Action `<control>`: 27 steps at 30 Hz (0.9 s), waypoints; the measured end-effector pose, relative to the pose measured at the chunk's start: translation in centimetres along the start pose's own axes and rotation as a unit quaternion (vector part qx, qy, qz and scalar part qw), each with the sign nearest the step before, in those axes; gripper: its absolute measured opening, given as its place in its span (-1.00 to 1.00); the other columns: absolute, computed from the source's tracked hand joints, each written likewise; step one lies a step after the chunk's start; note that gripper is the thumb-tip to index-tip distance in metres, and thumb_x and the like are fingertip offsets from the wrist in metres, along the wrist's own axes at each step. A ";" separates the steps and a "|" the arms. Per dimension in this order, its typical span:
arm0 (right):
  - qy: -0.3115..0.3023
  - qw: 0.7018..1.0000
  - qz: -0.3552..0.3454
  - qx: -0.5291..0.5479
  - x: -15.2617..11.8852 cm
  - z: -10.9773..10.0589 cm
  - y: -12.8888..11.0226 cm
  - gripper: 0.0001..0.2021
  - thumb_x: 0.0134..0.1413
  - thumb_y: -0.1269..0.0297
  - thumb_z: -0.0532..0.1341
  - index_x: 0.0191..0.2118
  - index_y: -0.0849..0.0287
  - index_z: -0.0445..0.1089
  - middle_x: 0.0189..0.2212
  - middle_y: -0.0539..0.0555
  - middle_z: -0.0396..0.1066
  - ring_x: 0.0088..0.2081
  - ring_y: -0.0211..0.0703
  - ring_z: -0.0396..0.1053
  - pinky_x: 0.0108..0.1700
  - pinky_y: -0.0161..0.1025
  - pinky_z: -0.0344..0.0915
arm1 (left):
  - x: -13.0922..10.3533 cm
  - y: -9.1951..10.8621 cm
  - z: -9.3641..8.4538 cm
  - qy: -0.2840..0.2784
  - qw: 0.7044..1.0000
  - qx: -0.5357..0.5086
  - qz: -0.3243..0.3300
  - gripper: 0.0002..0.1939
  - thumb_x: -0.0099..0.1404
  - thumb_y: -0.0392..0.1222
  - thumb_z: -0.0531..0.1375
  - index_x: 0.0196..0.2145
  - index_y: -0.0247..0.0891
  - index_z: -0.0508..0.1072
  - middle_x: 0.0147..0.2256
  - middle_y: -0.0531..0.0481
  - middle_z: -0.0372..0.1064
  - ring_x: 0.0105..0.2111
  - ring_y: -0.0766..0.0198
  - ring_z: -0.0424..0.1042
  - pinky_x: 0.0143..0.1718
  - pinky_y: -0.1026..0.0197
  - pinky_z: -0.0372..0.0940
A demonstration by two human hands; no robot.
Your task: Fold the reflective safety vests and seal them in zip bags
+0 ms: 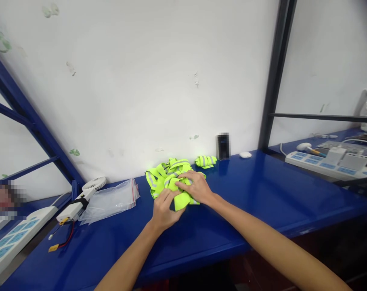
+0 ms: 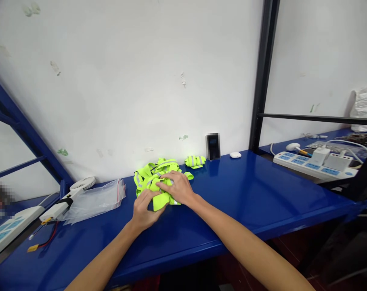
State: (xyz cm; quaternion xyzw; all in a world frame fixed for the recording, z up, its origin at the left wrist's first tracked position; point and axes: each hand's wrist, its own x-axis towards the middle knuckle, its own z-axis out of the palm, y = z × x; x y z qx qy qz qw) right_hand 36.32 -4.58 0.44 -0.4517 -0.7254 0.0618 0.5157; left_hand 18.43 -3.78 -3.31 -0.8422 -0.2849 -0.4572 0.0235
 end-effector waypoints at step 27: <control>-0.152 0.942 -0.199 -0.223 -3.8 1.0 -0.4 0.00 -0.25 0.08 0.45 0.31 0.09 -0.03 0.11 0.29 0.17 0.17 0.26 0.10 0.13 0.17 0.16 | 1.1 -0.8 -1.2 -0.108 0.977 -0.082 -0.166 -0.70 0.30 0.00 0.11 -0.25 -0.27 0.49 -0.31 -0.09 0.51 -0.29 0.10 0.45 -0.24 0.19 0.22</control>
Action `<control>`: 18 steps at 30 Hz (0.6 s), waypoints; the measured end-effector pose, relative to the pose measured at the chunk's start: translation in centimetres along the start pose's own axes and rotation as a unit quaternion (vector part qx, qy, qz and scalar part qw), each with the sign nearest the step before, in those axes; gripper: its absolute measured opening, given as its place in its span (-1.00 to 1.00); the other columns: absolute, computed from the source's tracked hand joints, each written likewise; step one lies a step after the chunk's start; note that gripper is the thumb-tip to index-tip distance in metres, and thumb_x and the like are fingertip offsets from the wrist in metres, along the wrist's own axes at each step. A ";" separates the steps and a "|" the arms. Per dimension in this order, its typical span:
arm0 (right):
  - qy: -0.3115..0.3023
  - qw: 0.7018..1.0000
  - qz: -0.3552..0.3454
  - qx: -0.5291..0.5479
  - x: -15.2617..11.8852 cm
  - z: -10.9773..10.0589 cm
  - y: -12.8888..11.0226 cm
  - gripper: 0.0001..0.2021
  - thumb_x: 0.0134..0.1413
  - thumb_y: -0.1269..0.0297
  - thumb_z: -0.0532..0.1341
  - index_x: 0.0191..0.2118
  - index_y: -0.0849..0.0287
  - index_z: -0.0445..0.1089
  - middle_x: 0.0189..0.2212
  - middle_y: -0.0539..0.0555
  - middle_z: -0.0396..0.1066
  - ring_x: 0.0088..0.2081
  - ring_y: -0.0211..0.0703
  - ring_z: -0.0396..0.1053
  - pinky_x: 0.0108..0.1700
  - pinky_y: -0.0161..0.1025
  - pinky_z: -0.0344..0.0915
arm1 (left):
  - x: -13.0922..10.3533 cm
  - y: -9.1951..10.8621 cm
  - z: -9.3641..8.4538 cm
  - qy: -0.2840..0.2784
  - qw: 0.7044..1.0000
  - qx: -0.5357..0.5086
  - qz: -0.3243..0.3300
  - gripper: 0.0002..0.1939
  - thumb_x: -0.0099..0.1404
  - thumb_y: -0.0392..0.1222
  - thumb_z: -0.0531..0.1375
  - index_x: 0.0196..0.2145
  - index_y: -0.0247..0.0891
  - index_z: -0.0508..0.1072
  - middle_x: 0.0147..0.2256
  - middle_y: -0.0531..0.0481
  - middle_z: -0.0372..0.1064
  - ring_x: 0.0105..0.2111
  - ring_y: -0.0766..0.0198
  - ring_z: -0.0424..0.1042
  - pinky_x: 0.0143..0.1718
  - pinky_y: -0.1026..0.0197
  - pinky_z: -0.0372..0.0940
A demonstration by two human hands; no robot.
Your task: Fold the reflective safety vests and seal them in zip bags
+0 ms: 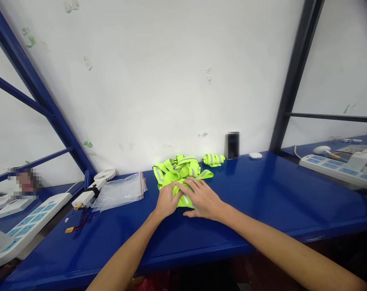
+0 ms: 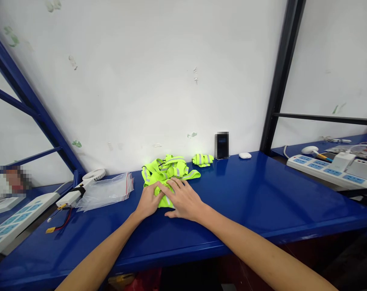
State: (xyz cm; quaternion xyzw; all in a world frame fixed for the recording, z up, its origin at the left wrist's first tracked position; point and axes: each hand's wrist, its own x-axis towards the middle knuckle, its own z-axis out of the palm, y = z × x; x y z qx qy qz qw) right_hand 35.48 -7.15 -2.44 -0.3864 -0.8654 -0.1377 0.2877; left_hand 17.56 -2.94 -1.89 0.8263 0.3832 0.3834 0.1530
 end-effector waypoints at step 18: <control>0.056 0.981 -0.158 -0.101 -0.2 2.5 2.1 -0.31 0.08 0.57 0.06 0.30 -0.12 0.05 -0.09 0.21 0.31 -0.10 0.00 0.26 -0.03 0.01 0.28 | 0.8 -0.5 -2.8 -0.175 0.966 -0.173 -0.079 -0.46 0.32 0.18 -0.02 -0.64 -0.27 0.17 -0.64 0.13 -0.05 -0.59 0.39 -0.08 -0.55 0.29 -0.14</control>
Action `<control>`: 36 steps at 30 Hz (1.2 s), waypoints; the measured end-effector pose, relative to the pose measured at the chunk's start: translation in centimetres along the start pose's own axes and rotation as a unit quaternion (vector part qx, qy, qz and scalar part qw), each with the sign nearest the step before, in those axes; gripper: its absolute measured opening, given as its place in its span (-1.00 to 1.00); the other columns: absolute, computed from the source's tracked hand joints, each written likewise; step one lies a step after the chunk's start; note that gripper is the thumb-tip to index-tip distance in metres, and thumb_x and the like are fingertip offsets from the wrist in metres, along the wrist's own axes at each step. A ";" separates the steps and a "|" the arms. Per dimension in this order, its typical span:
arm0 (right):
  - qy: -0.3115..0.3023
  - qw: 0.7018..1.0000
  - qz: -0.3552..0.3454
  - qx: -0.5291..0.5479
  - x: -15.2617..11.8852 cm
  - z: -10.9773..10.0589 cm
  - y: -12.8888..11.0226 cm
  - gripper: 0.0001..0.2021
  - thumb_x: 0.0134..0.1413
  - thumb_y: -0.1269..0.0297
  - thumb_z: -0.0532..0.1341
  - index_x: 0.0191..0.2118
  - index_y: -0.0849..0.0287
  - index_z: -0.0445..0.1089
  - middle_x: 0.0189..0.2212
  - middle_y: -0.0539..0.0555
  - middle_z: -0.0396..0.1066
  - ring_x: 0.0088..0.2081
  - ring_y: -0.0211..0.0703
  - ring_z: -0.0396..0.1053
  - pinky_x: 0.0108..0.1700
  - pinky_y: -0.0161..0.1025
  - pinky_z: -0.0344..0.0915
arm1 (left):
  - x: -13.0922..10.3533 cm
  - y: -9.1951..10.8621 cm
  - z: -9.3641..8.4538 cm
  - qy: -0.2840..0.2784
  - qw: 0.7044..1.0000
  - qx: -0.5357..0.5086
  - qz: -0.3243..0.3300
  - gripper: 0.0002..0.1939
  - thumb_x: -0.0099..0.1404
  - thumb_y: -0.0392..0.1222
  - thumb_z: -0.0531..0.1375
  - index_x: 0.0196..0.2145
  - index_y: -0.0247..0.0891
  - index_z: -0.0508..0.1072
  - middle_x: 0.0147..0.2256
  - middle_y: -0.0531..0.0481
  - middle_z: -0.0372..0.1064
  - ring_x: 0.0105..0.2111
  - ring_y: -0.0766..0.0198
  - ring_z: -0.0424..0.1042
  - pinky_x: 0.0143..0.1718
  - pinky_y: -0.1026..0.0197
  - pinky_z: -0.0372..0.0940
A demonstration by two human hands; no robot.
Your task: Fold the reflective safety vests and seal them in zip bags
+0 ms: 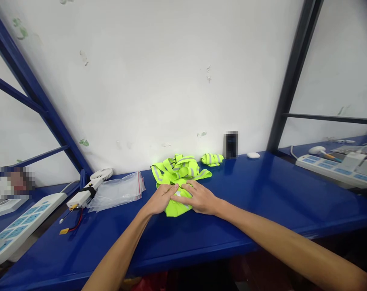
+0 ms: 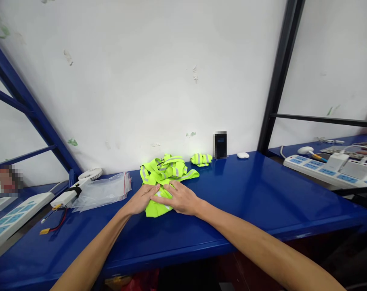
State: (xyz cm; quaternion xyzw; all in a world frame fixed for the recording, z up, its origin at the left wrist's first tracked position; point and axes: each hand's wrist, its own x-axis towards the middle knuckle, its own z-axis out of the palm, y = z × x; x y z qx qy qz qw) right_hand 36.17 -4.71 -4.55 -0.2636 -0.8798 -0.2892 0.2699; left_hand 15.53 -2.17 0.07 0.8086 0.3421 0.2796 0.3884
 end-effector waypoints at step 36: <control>0.076 0.881 0.373 0.280 0.3 -0.4 0.5 -0.32 -0.25 0.41 0.29 0.12 0.20 0.20 0.02 0.22 0.27 0.06 0.12 0.23 0.12 0.08 0.17 | -2.6 -7.4 -10.7 0.169 0.855 0.484 -0.078 -0.26 0.27 0.29 0.00 0.29 -0.08 0.04 0.22 -0.18 0.16 0.22 -0.18 0.10 0.17 -0.33 -0.10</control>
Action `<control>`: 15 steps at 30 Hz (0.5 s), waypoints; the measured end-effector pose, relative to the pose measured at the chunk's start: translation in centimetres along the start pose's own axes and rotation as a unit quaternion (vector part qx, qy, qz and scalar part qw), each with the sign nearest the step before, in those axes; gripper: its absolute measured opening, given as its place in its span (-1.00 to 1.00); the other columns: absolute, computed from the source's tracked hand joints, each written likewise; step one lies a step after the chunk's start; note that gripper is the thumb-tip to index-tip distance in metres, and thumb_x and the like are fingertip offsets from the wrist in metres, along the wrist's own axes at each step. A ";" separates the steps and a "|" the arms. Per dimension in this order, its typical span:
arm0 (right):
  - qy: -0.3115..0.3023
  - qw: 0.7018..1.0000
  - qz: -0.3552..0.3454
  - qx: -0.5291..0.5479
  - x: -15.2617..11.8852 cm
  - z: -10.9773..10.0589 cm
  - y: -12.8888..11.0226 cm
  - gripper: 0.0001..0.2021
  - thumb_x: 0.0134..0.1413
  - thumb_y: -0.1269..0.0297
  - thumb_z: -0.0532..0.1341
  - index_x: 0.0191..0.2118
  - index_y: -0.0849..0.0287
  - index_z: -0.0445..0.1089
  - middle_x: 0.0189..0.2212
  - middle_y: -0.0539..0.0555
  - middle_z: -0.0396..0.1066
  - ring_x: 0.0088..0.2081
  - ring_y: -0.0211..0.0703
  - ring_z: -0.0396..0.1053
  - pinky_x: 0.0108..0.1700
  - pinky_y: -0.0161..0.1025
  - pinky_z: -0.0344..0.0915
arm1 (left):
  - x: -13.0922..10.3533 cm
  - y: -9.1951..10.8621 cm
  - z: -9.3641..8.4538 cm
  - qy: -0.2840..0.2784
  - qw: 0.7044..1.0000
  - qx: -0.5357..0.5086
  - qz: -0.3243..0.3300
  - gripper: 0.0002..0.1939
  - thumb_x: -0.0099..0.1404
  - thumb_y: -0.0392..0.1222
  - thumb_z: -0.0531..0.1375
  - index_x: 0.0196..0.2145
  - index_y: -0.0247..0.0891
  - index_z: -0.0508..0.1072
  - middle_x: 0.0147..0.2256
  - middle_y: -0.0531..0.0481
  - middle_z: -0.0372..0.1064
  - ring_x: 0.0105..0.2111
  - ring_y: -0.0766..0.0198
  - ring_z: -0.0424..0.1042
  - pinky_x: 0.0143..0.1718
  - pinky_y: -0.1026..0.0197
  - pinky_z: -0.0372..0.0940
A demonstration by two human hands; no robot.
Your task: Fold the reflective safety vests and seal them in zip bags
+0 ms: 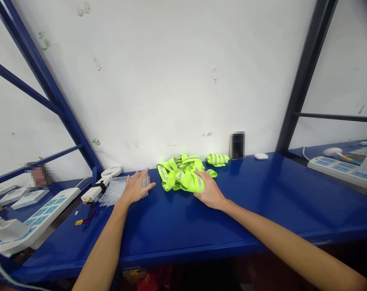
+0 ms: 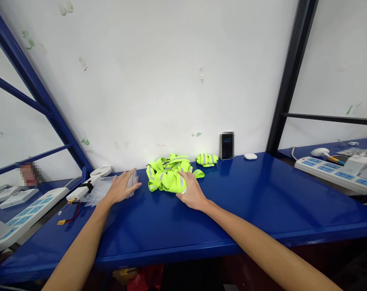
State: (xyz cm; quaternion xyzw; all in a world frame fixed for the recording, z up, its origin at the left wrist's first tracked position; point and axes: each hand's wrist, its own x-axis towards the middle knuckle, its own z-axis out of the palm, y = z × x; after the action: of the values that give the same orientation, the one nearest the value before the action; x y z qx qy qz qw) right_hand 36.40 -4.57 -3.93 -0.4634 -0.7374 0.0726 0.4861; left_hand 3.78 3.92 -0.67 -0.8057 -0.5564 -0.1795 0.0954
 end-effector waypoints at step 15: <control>0.035 0.997 0.060 0.045 0.3 -0.8 -0.6 -0.34 -0.25 0.39 0.30 0.10 0.22 0.21 0.00 0.20 0.31 0.02 0.06 0.28 0.09 0.01 0.20 | -0.3 0.6 0.9 0.009 0.999 -0.017 0.035 -0.48 0.39 0.14 -0.13 0.18 -0.06 0.26 0.22 -0.08 0.17 0.26 -0.04 0.06 0.20 -0.25 -0.05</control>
State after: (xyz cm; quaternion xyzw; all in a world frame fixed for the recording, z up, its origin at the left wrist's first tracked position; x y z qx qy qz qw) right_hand 36.67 -4.94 -3.01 -0.4867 -0.6871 0.1181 0.5264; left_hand 4.39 3.75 -1.61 -0.8246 -0.5235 -0.1929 0.0934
